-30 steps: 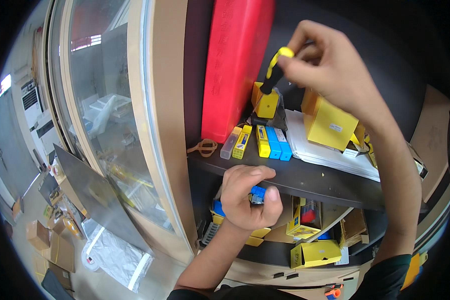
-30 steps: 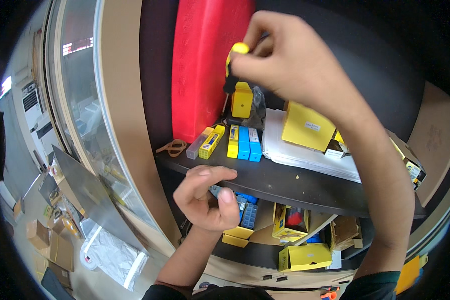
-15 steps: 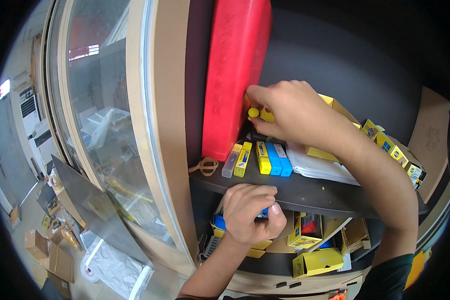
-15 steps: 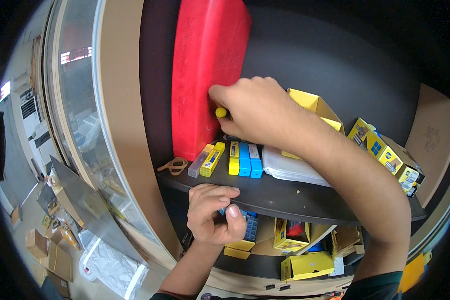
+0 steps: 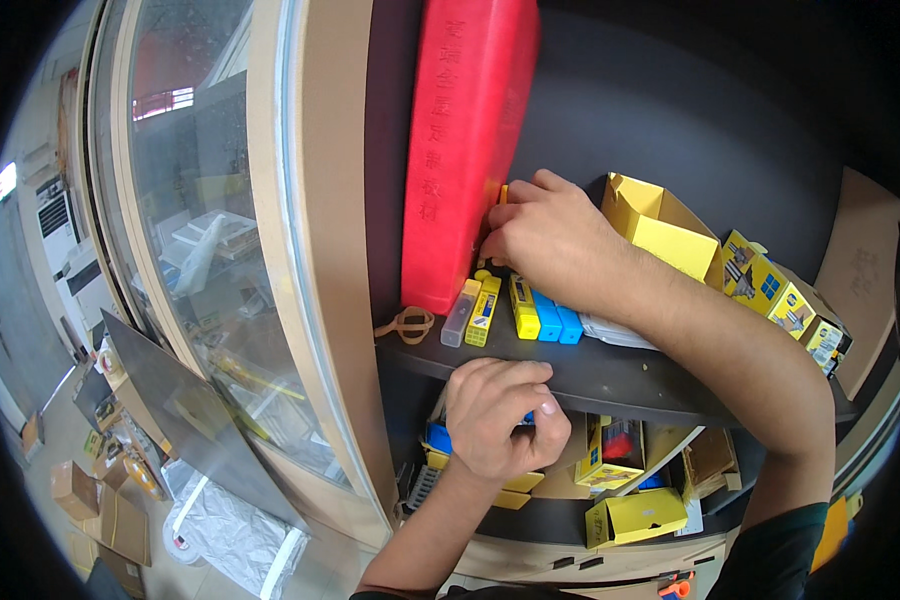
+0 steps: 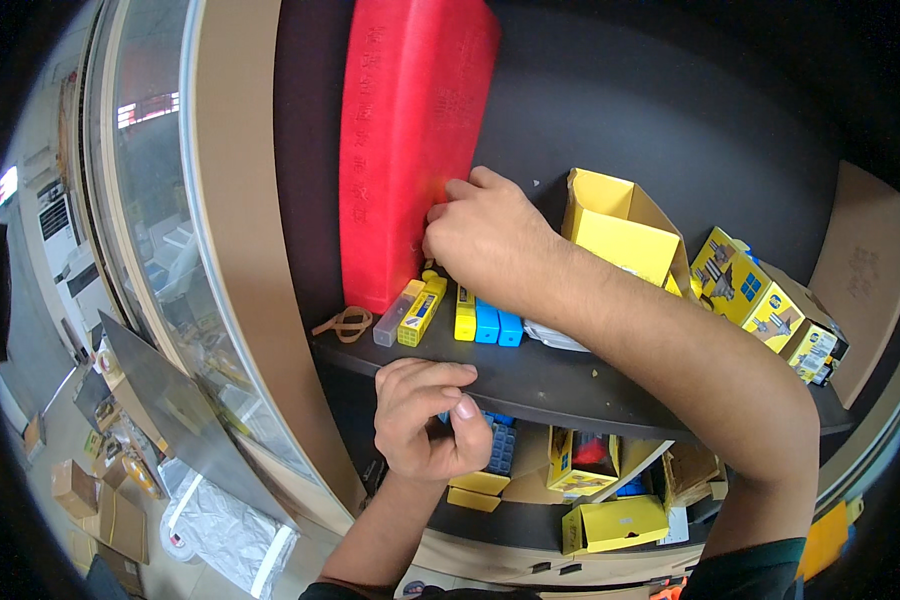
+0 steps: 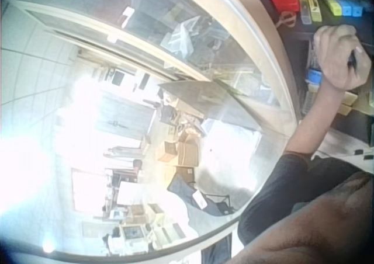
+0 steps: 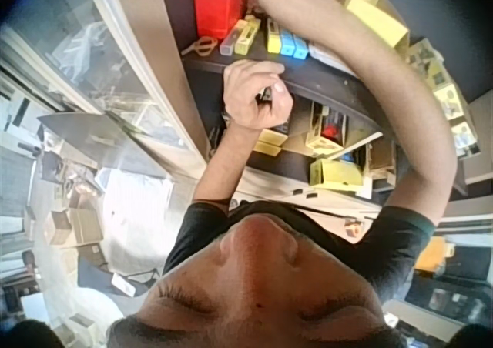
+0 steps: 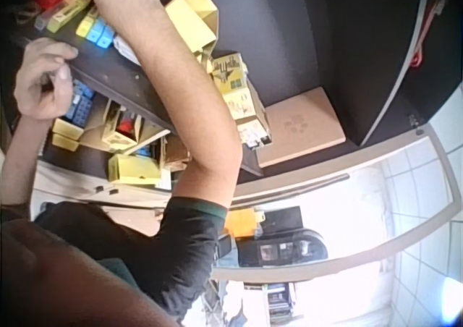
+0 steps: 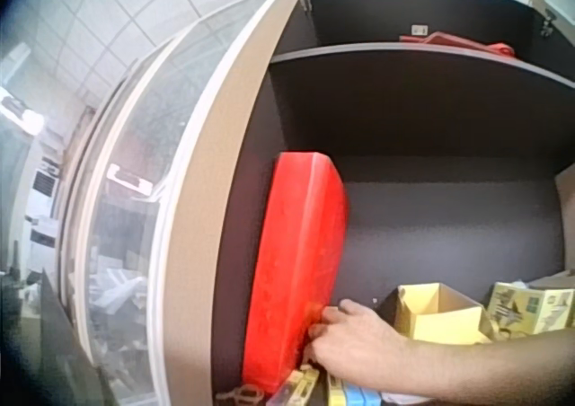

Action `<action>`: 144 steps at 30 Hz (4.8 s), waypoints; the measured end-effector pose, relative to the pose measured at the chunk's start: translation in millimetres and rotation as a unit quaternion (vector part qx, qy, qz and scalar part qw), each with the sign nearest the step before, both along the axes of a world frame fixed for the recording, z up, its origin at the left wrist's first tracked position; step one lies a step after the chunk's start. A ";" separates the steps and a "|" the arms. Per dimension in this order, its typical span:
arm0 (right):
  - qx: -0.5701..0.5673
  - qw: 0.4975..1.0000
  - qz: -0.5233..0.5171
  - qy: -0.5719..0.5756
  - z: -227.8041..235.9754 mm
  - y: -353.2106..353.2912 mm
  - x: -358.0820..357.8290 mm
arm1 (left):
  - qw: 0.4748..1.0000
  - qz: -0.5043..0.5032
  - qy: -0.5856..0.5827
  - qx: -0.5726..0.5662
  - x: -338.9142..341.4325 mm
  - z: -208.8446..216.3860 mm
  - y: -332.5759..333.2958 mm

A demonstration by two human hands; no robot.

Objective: The person opens a cabinet door, sorts through various boxed items including tools and hardware components, and opens a small blue container to handle a metal component.

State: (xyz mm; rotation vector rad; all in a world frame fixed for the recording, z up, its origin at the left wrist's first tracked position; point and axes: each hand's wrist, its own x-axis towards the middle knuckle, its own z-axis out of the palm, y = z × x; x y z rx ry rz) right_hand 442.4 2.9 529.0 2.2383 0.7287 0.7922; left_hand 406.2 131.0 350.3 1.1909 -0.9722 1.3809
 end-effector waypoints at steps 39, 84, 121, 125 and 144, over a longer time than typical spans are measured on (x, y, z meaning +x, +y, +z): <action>0.183 0.959 0.025 0.213 1.1 -24.6 -90.8 | 1.000 -0.007 -0.010 0.011 -3.5 -1.5 2.6; 0.127 0.966 0.166 -0.153 -100.4 -41.9 -181.7 | 0.998 0.053 0.006 0.026 -15.0 3.5 2.8; 0.357 0.928 0.036 -0.103 -83.6 -76.8 -215.9 | 0.993 0.094 0.052 0.046 -29.1 0.4 -8.8; 0.364 0.915 -0.025 -0.173 -59.1 -124.3 -251.8 | 0.992 0.104 0.054 0.047 -30.0 2.0 -5.7; 0.349 0.875 -0.127 -0.310 -63.9 -257.7 -270.9 | 0.988 0.155 0.027 0.004 -29.2 4.3 -24.7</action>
